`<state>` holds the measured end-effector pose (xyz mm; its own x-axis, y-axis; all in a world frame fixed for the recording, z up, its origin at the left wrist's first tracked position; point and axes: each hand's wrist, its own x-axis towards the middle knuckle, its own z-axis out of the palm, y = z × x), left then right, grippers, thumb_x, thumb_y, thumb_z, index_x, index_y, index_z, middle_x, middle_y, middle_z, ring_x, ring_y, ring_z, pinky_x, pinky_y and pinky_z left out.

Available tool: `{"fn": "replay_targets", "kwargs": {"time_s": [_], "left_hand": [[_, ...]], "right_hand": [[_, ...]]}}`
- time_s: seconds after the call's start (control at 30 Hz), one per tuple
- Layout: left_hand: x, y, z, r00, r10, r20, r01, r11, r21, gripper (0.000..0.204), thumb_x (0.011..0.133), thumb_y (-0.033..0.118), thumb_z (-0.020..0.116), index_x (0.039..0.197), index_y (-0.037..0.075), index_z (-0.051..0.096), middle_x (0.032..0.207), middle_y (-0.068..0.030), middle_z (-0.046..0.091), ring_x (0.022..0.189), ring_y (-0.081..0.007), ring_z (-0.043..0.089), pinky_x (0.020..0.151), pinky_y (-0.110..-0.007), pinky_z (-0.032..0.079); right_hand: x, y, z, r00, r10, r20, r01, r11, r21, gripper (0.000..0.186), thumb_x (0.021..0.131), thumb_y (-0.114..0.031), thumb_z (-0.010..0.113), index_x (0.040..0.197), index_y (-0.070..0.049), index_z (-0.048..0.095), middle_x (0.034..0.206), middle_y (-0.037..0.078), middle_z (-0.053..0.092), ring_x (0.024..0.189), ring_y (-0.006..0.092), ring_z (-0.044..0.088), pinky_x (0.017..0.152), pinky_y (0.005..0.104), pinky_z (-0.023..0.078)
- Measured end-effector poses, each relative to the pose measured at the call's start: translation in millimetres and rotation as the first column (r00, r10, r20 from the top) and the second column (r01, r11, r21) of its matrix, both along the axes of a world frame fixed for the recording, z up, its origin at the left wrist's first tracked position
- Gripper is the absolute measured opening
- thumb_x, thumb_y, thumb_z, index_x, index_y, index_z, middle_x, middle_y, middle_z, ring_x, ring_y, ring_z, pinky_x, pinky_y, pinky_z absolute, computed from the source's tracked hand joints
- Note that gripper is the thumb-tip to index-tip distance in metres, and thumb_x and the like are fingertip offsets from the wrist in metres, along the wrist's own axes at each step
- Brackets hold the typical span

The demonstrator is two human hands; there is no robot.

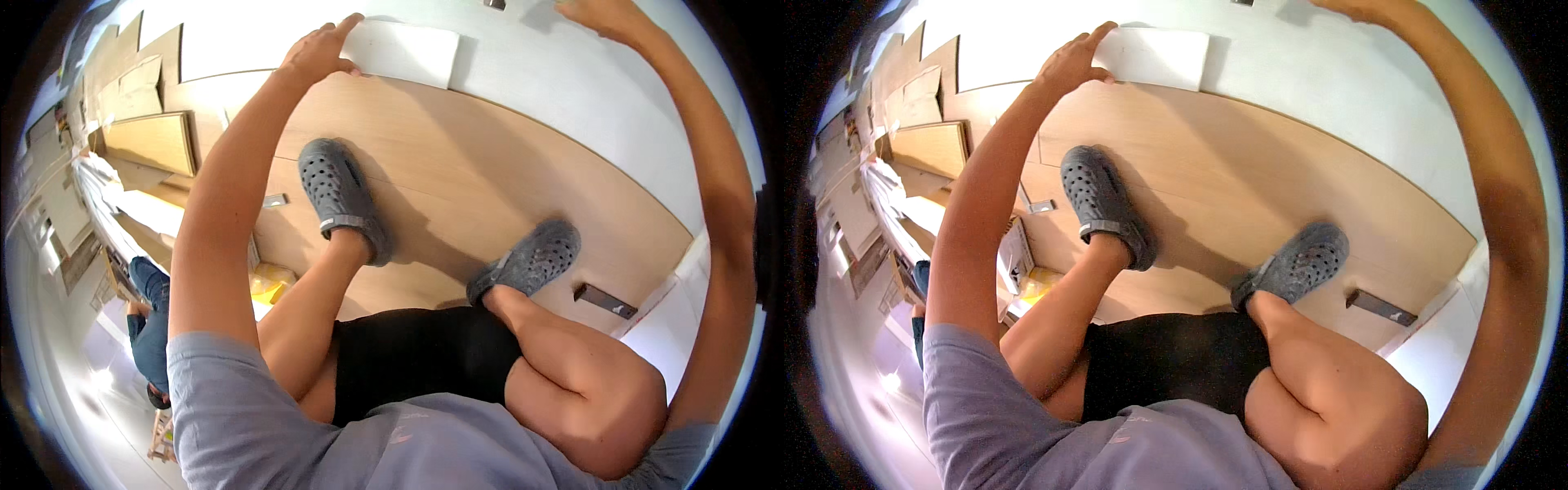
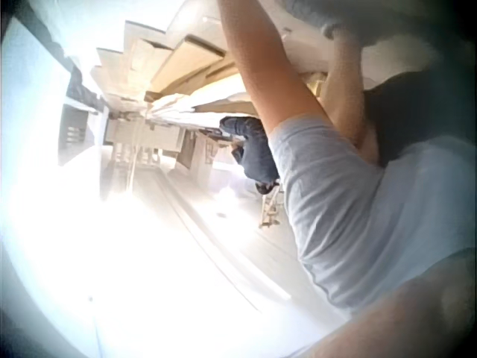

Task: The person fits floor boards together, marks them with a pencil, uses a tapping block and hammer to join them, and uses a crowbar to pry boards into position near the wall.

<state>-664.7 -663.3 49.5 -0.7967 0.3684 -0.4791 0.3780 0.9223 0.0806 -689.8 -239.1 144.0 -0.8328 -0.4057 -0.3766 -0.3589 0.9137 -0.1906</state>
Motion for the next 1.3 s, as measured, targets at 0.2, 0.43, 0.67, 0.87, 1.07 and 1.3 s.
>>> {"fn": "replay_targets", "kwargs": {"time_s": [0.2,0.43,0.67,0.87,1.07,1.3], "left_hand": [[-9,-50,-15,1.000,0.004,0.001,-0.004,1.000,-0.006,0.104,0.067,0.028,0.091,0.155,0.025,0.035,0.126,-0.0196,0.065,0.120,-0.0360,0.063,0.104,-0.050,0.052],[-19,-30,14,0.991,0.044,0.126,-0.047,0.999,0.018,0.103,0.072,0.020,0.089,0.157,0.017,0.029,0.130,-0.0257,0.059,0.123,-0.0446,0.056,0.104,-0.052,0.049],[-16,-44,9,0.992,0.051,0.113,-0.056,0.998,0.042,0.101,0.072,0.019,0.088,0.155,0.017,0.032,0.128,-0.0269,0.059,0.124,-0.0454,0.056,0.104,-0.052,0.048],[-20,-34,5,0.985,0.053,0.164,-0.064,0.996,0.063,0.100,0.071,0.017,0.089,0.154,0.017,0.032,0.129,-0.0266,0.059,0.123,-0.0447,0.057,0.104,-0.052,0.049],[-19,-42,12,0.983,0.066,0.169,-0.072,0.997,0.029,0.101,0.071,0.017,0.089,0.155,0.017,0.032,0.131,-0.0250,0.059,0.123,-0.0437,0.057,0.104,-0.051,0.049],[6,-60,-29,0.974,0.214,-0.071,-0.201,0.968,0.149,0.116,0.065,0.035,0.094,0.159,0.019,0.029,0.130,-0.0162,0.064,0.124,-0.0349,0.059,0.107,-0.050,0.050]], "right_hand": [[-56,-81,-13,0.961,-0.278,-0.012,0.275,0.955,-0.114,0.019,0.090,-0.011,0.062,0.096,0.007,0.066,0.079,0.020,0.068,0.067,0.0263,0.067,0.061,0.0376,0.055],[-42,-133,-17,0.966,0.094,0.243,-0.106,0.994,0.037,0.023,0.091,-0.010,0.059,0.089,0.009,0.070,0.077,0.021,0.070,0.067,0.0321,0.068,0.062,0.0435,0.056],[-45,-132,-65,0.996,-0.017,0.087,0.036,0.975,-0.217,0.023,0.091,-0.012,0.061,0.084,0.010,0.065,0.073,0.022,0.066,0.068,0.0307,0.066,0.063,0.0438,0.056],[-55,-116,-32,0.972,-0.065,0.226,0.092,0.990,-0.109,0.021,0.093,-0.009,0.055,0.091,0.010,0.064,0.068,0.017,0.064,0.062,0.0244,0.065,0.053,0.0378,0.053],[-27,-143,-58,0.911,-0.041,0.411,0.001,0.995,0.097,0.023,0.096,-0.010,0.050,0.100,0.006,0.066,0.084,0.022,0.069,0.072,0.0314,0.067,0.065,0.0444,0.056],[-9,-101,-95,0.956,0.026,0.291,0.031,0.981,-0.190,0.043,0.097,-0.026,0.062,0.131,-0.002,0.052,0.094,0.025,0.068,0.083,0.0360,0.070,0.067,0.0462,0.055]]}}
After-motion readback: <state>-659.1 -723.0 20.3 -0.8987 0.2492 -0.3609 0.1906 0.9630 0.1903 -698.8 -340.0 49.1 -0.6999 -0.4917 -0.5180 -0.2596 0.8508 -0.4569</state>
